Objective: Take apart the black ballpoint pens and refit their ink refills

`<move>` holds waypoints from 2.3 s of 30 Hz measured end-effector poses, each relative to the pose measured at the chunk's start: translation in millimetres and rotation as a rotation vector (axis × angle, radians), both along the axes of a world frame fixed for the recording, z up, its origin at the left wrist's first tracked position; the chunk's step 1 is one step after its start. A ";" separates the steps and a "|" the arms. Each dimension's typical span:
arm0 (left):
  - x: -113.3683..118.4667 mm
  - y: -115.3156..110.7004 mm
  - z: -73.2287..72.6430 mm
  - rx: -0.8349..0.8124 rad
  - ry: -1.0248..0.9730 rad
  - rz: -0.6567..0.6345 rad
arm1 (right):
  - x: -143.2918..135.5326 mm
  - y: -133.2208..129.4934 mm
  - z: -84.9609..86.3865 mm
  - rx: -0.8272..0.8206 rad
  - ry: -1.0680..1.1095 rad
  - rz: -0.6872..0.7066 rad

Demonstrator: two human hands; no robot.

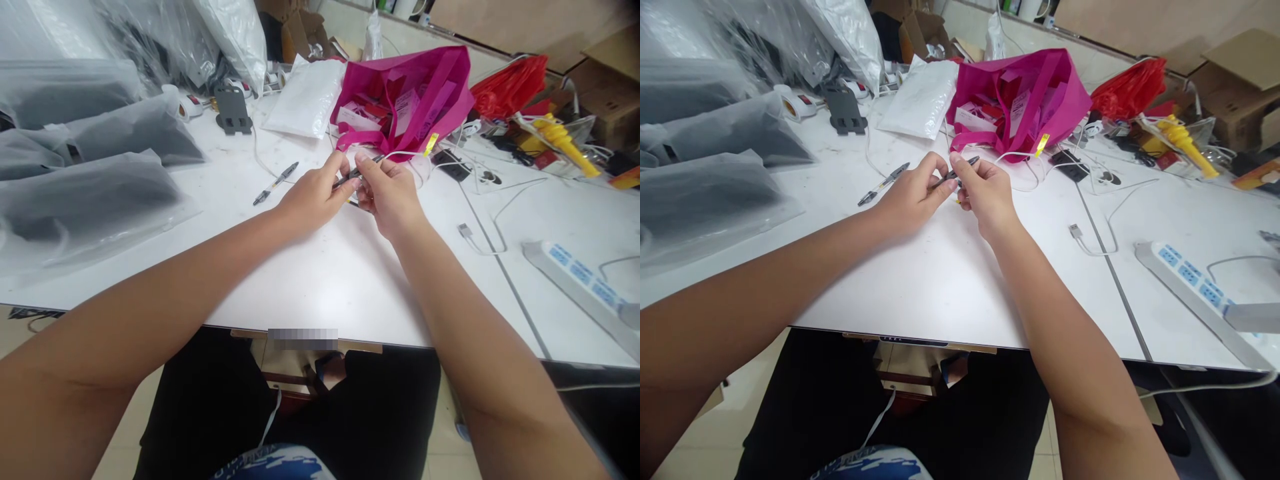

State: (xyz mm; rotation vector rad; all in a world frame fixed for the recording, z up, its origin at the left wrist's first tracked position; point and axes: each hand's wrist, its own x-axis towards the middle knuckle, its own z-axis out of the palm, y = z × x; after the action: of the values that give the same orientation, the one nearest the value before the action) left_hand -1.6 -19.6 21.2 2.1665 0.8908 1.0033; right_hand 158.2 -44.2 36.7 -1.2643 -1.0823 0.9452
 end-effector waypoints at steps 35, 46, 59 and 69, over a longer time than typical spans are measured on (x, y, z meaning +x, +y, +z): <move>-1.8 4.6 -1.7 0.065 0.040 -0.004 | -4.2 0.5 -0.8 0.012 -0.002 -0.008; -0.2 1.6 -2.3 0.040 0.037 -0.036 | -3.7 0.7 -2.1 0.030 -0.059 -0.020; 0.7 3.2 -0.6 0.029 0.007 0.017 | -4.2 -4.0 5.2 -0.003 -0.037 0.053; 0.4 2.6 -0.6 0.016 0.025 0.012 | -5.3 -3.9 2.9 -0.009 -0.026 0.060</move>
State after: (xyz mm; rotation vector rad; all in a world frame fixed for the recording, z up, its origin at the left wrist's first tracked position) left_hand -1.2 -16.9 20.6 2.1937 0.9115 0.9950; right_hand 152.9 -48.1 39.7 -1.2601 -1.1424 0.9820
